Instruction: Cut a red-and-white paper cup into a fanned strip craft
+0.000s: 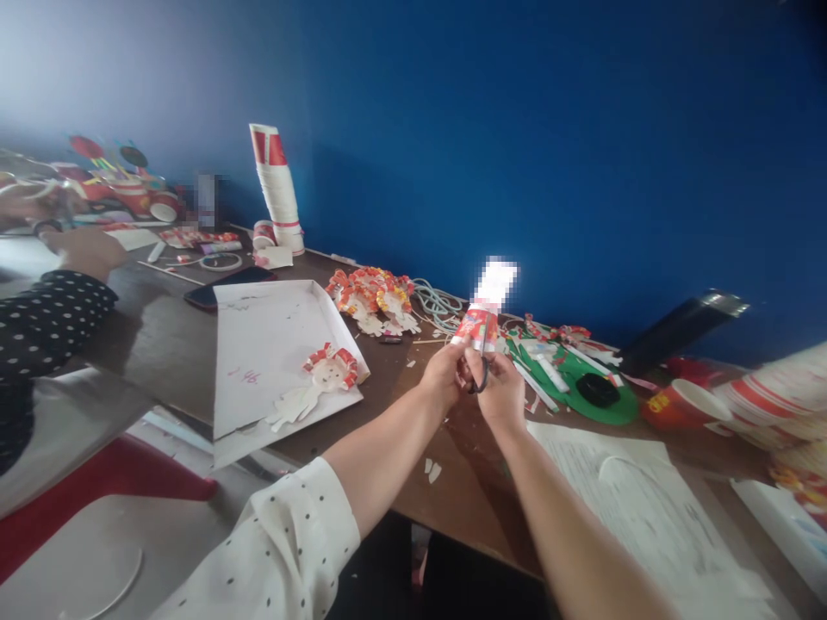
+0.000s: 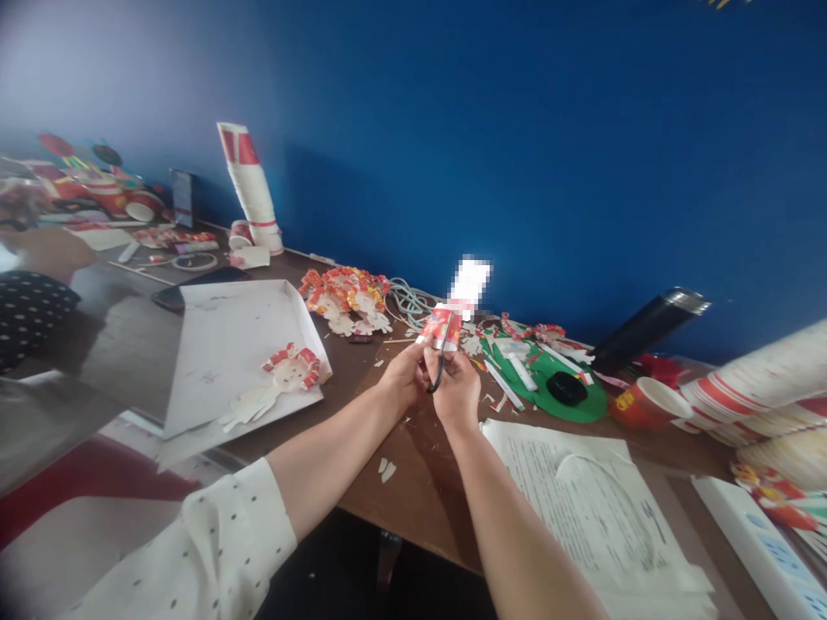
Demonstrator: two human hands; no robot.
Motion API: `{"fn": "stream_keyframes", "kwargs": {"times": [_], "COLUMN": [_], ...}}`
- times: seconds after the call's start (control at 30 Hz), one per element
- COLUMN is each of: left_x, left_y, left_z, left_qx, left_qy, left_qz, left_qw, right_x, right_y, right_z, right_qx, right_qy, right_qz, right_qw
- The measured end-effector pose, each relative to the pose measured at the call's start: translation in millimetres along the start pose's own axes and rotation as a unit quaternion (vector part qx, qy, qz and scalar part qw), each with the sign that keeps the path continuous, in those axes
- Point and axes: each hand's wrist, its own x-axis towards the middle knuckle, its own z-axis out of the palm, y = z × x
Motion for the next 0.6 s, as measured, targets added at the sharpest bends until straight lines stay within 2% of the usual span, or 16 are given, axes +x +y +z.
{"fn": "stream_keyframes", "kwargs": {"times": [0.17, 0.3, 0.5, 0.6], "left_x": [0.0, 0.2, -1.1, -1.9], "left_y": [-1.3, -1.1, -0.5, 1.3], "left_z": [-0.6, -0.5, 0.5, 1.9], "left_qx": [0.026, 0.031, 0.020, 0.006], "left_qy": [-0.041, -0.034, -0.047, -0.034], "left_qz": [0.017, 0.018, -0.005, -0.032], "left_qw": [0.999, 0.999, 0.999, 0.999], "right_x": [3.4, 5.4, 4.5, 4.2], "right_y": [-1.3, 4.1, 6.8, 5.5], "right_z": [-2.2, -2.8, -3.4, -5.5], "right_qx": [0.053, 0.078, 0.074, 0.051], "right_qy": [-0.004, 0.007, 0.016, 0.010], "right_qz": [0.031, 0.041, 0.018, 0.007], "right_qw": [0.998, 0.996, 0.997, 0.999]}}
